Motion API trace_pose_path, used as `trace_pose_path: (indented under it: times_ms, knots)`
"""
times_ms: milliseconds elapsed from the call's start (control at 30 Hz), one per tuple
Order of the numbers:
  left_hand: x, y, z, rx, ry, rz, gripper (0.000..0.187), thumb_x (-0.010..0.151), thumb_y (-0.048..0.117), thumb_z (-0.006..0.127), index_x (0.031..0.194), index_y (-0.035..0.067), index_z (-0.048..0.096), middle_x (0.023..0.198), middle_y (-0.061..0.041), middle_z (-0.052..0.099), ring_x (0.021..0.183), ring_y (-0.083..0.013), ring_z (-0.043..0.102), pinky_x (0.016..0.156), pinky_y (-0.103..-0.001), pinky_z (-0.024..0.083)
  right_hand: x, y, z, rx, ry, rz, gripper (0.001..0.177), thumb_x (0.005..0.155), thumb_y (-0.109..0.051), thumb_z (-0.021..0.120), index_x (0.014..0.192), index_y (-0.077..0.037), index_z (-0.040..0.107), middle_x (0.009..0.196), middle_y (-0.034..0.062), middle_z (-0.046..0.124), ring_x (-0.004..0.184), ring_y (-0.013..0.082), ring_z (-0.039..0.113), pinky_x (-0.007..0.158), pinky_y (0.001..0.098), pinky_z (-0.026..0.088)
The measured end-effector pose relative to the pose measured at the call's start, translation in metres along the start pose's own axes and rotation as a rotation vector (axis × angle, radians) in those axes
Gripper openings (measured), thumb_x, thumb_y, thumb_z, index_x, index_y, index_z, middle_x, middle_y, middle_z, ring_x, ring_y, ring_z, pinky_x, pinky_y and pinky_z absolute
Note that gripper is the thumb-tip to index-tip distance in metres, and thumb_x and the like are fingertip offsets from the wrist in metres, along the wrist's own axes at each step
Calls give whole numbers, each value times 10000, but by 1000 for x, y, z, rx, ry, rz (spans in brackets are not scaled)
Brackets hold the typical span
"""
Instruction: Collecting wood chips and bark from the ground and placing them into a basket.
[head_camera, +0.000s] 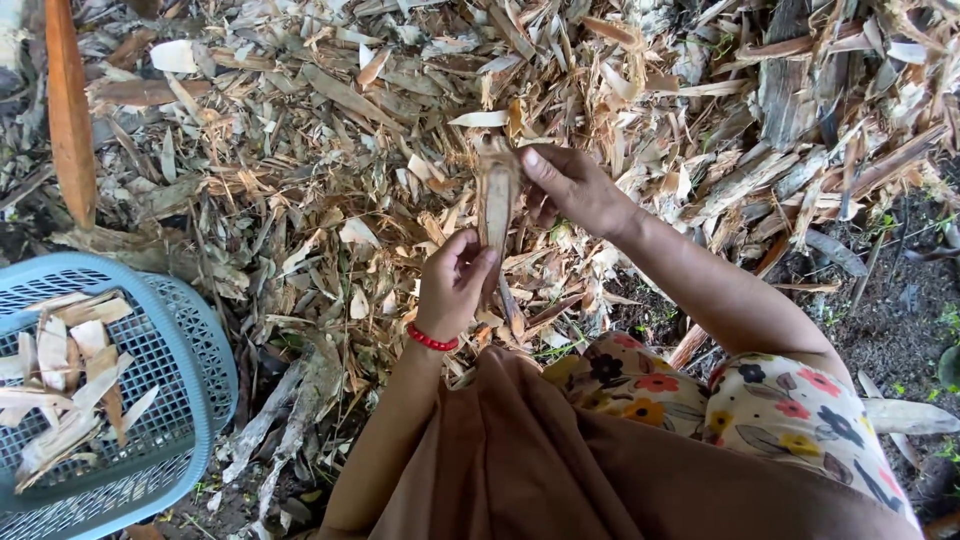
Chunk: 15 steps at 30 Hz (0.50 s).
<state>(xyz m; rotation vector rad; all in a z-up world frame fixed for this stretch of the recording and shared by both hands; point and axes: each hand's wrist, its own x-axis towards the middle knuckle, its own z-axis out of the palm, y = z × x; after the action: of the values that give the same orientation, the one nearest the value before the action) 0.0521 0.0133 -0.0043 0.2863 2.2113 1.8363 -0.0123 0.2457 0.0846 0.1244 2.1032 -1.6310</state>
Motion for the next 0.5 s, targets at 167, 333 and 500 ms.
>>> trace_pose_path:
  times_ms: [167,333,500]
  knots:
    - [-4,3,0,-69,-82,85,144,1019,152,621,1076,27,662,840,-49,716,587,-90,615,476,-234,468,-1,10,3,-46,-15,62,516,963,-573,578,1079,-97,740,664,33,656,590,96,661,541,264,581]
    - [-8,-7,11,-315,27,48,91,1034,115,537,1050,43,590,827,-13,642,697,-74,627,574,-218,544,4,33,12,182,-2,135,446,1008,-452,673,825,-45,658,623,38,642,541,122,655,507,276,562]
    - [-10,6,10,-275,114,-39,143,964,84,473,920,46,603,655,-2,518,525,-77,375,473,-237,320,5,40,21,679,-39,143,248,959,-309,724,883,-73,706,661,16,641,536,134,647,485,278,521]
